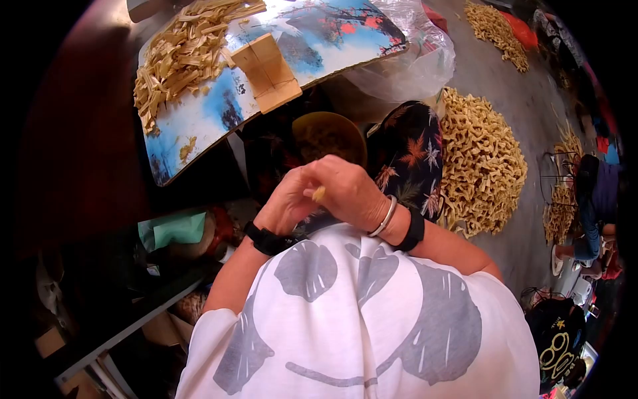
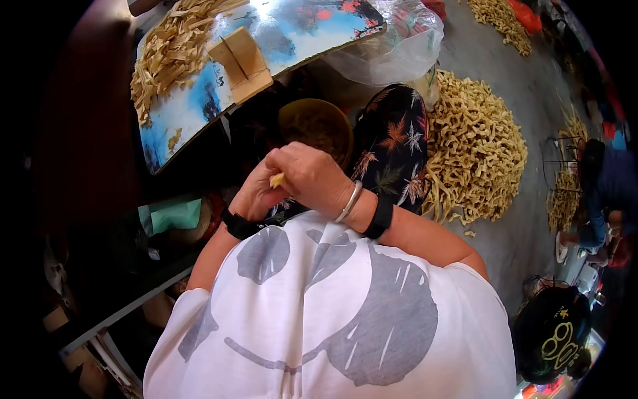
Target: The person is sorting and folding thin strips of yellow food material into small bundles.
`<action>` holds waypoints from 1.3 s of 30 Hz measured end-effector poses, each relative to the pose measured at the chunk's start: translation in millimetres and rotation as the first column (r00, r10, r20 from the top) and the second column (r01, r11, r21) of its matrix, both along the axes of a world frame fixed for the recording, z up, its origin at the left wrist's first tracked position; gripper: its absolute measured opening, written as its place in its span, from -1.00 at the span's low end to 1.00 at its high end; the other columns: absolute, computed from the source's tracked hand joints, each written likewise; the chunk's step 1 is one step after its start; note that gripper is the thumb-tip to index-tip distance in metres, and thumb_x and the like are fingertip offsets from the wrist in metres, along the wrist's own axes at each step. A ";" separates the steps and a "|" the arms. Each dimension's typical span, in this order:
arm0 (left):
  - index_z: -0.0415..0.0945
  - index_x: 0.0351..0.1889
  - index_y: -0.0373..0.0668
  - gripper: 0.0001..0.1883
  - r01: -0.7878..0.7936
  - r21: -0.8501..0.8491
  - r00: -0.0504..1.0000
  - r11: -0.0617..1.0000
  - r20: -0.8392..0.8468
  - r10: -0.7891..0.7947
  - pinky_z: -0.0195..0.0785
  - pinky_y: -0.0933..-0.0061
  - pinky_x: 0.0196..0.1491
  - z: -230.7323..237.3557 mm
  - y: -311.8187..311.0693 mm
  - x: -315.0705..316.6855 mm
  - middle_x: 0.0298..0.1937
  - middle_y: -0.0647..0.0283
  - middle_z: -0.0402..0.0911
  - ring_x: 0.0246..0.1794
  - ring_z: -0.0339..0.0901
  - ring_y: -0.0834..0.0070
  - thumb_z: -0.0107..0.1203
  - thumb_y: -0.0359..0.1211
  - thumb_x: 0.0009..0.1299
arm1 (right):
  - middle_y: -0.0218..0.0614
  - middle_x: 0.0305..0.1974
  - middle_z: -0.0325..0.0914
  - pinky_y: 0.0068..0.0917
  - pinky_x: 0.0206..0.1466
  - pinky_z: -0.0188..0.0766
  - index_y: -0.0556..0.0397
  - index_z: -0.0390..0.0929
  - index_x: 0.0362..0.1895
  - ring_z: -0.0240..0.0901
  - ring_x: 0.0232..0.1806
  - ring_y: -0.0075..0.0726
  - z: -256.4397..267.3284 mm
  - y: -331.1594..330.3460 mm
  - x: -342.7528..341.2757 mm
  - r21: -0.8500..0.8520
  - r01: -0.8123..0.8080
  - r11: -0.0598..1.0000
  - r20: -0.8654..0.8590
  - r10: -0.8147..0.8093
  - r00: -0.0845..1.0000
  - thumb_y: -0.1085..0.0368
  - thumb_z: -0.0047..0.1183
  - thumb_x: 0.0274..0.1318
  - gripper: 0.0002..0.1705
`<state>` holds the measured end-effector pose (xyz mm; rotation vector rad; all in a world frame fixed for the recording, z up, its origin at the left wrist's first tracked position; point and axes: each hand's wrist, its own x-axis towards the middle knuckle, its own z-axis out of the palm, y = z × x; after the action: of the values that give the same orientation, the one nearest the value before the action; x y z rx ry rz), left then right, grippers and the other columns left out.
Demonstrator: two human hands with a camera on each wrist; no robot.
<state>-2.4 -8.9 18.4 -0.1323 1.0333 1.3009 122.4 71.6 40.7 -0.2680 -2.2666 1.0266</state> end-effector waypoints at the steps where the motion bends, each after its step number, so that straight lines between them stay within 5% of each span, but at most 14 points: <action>1: 0.54 -0.10 -0.23 -0.76 0.037 0.045 0.999 0.998 -0.003 -0.037 0.54 0.38 -0.13 -1.6 0.8 0.9 -0.15 0.23 0.61 -0.15 0.60 0.44 0.19 -0.28 0.40 | -0.17 -0.34 0.50 -0.27 -0.16 0.50 0.08 0.48 -0.21 0.50 -0.24 0.00 -2.1 -2.0 3.2 0.031 0.007 0.999 -0.025 -0.007 1.000 0.48 0.18 -0.07 -0.73; 4: 0.55 -0.09 -0.24 -0.80 0.117 0.122 0.993 0.986 0.007 -0.118 0.57 0.48 -0.26 -11.9 3.0 1.0 -0.21 0.24 0.62 -0.21 0.62 0.49 0.15 -0.32 0.44 | -0.15 -0.29 0.51 -0.36 -0.11 0.50 0.13 0.50 -0.16 0.53 -0.22 -0.03 -3.6 -2.8 10.0 0.040 0.082 0.996 -0.101 -0.077 0.992 0.52 0.10 0.02 -0.76; 9: 0.57 -0.10 -0.23 -0.83 0.258 0.050 0.959 0.965 -0.133 -0.249 0.34 0.57 -0.46 -15.0 7.4 -4.6 -0.30 0.38 0.61 -0.41 0.53 0.58 0.10 -0.34 0.47 | -0.13 -0.31 0.52 -0.39 -0.19 0.48 0.10 0.52 -0.24 0.55 -0.29 -0.06 -5.0 8.0 25.5 -0.573 0.241 0.783 0.151 -0.188 0.970 0.37 0.01 0.26 -0.91; 10: 0.57 -0.12 -0.22 -0.86 0.369 0.022 0.810 0.929 -0.498 -0.310 0.35 0.52 -0.46 -13.8 8.6 -3.9 -0.32 0.37 0.59 -0.42 0.53 0.54 0.10 -0.38 0.45 | -0.14 -0.32 0.54 -0.41 -0.22 0.48 0.11 0.52 -0.23 0.56 -0.33 -0.11 -3.9 9.8 27.1 -0.614 0.260 0.745 0.186 -0.183 0.965 0.35 0.01 0.28 -0.90; 12: 0.57 -0.15 -0.21 -0.89 0.513 -0.141 0.173 0.847 -0.949 -0.262 0.37 0.42 -0.45 -11.1 12.8 -2.7 -0.37 0.35 0.57 -0.45 0.53 0.45 0.09 -0.44 0.41 | -0.18 -0.36 0.56 -0.46 -0.30 0.49 0.11 0.52 -0.22 0.56 -0.41 -0.22 -14.7 15.9 26.2 -0.484 0.282 0.828 0.100 -0.268 0.958 0.31 0.00 0.32 -0.87; 14: 0.59 -0.19 -0.09 -0.85 0.526 -0.322 -0.293 0.787 -0.938 -0.187 0.42 0.30 -0.34 13.8 17.3 -0.8 -0.33 0.21 0.56 -0.41 0.55 0.32 0.09 -0.47 0.30 | -0.23 -0.42 0.58 -0.51 -0.40 0.49 0.12 0.51 -0.22 0.56 -0.49 -0.37 -47.6 25.1 19.2 -0.090 0.340 0.936 -0.181 -0.351 0.919 0.27 0.00 0.35 -0.83; 16: 0.56 -0.26 -0.10 -0.85 0.498 -0.404 -0.605 0.767 -0.796 -0.026 0.46 0.23 -0.30 36.8 20.8 0.2 -0.38 0.21 0.48 -0.34 0.57 0.24 0.10 -0.49 0.21 | -0.29 -0.42 0.58 -0.56 -0.48 0.47 0.12 0.50 -0.24 0.52 -0.52 -0.50 -37.6 21.4 20.1 -0.484 0.308 0.819 0.023 -0.340 0.940 0.27 0.00 0.36 -0.83; 20: 0.52 -0.17 -0.20 -0.76 0.499 -0.233 -0.685 0.835 -0.696 0.216 0.45 0.39 -0.40 56.4 29.5 -1.1 -0.38 0.25 0.44 -0.36 0.57 0.32 0.14 -0.50 0.17 | -0.38 -0.44 0.57 -0.60 -0.55 0.44 0.10 0.49 -0.24 0.49 -0.53 -0.61 -15.6 29.9 9.9 -0.892 0.179 0.416 0.063 -0.277 0.959 0.29 0.05 0.34 -0.86; 24: 0.55 0.05 -0.19 -0.59 0.468 -0.018 -0.639 0.883 -0.697 0.325 0.48 0.41 -0.43 54.9 37.7 -3.8 -0.36 0.22 0.45 -0.44 0.56 0.32 0.14 -0.54 0.18 | -0.42 -0.46 0.58 -0.61 -0.50 0.45 0.13 0.54 -0.20 0.50 -0.53 -0.61 -5.7 40.1 -4.4 -0.718 0.205 0.665 -0.028 -0.322 0.946 0.27 0.09 0.31 -0.83; 27: 0.56 0.00 -0.23 -0.64 0.403 0.014 -0.597 0.915 -0.754 0.274 0.50 0.37 -0.36 56.4 39.5 -1.8 -0.32 0.17 0.47 -0.39 0.57 0.25 0.10 -0.58 0.21 | -0.36 -0.41 0.60 -0.59 -0.40 0.48 0.17 0.56 -0.16 0.54 -0.47 -0.59 1.2 40.1 -3.1 -0.731 0.150 0.665 0.003 -0.218 0.976 0.25 0.06 0.33 -0.79; 30: 0.55 0.08 -0.24 -0.58 0.430 0.125 -0.358 0.894 -0.885 0.296 0.47 0.34 -0.28 55.4 39.9 -1.8 -0.30 0.10 0.50 -0.35 0.56 0.20 0.03 -0.66 0.24 | -0.30 -0.38 0.60 -0.57 -0.28 0.50 0.18 0.56 -0.10 0.57 -0.36 -0.60 7.9 41.2 0.2 -0.525 0.187 0.831 0.054 -0.187 0.981 0.21 0.02 0.36 -0.74; 33: 0.54 0.09 -0.22 -0.57 0.415 0.128 -0.360 0.901 -0.886 0.292 0.46 0.34 -0.22 53.5 34.5 -0.2 -0.27 0.08 0.49 -0.31 0.56 0.18 0.00 -0.67 0.25 | -0.34 -0.28 0.62 -0.59 -0.21 0.49 0.15 0.56 -0.07 0.55 -0.24 -0.61 -1.1 42.3 -1.5 -0.471 0.193 0.861 0.052 -0.191 0.980 0.18 -0.05 0.40 -0.71; 36: 0.55 0.04 -0.24 -0.61 0.395 0.162 -0.404 0.904 -0.853 0.330 0.45 0.37 -0.23 40.3 33.9 -6.8 -0.27 0.10 0.48 -0.33 0.53 0.19 0.04 -0.67 0.24 | -0.39 -0.19 0.61 -0.60 -0.18 0.51 0.12 0.54 -0.06 0.53 -0.20 -0.60 11.5 35.4 -0.2 -0.969 0.027 0.246 0.037 0.035 0.999 0.15 -0.10 0.43 -0.69; 39: 0.54 -0.07 -0.26 -0.75 0.301 0.154 -0.238 0.941 -0.944 0.230 0.47 0.36 -0.27 35.4 29.1 -13.1 -0.29 0.05 0.49 -0.35 0.55 0.14 0.07 -0.60 0.29 | -0.41 -0.10 0.59 -0.60 -0.25 0.53 0.11 0.52 -0.07 0.51 -0.17 -0.61 -3.2 38.2 -1.2 -0.996 -0.063 0.067 -0.059 0.063 0.996 0.14 -0.14 0.45 -0.69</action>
<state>-15.6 20.2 53.8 1.6491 2.1278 1.3474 121.2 109.9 37.4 -0.7247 -1.0574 2.5497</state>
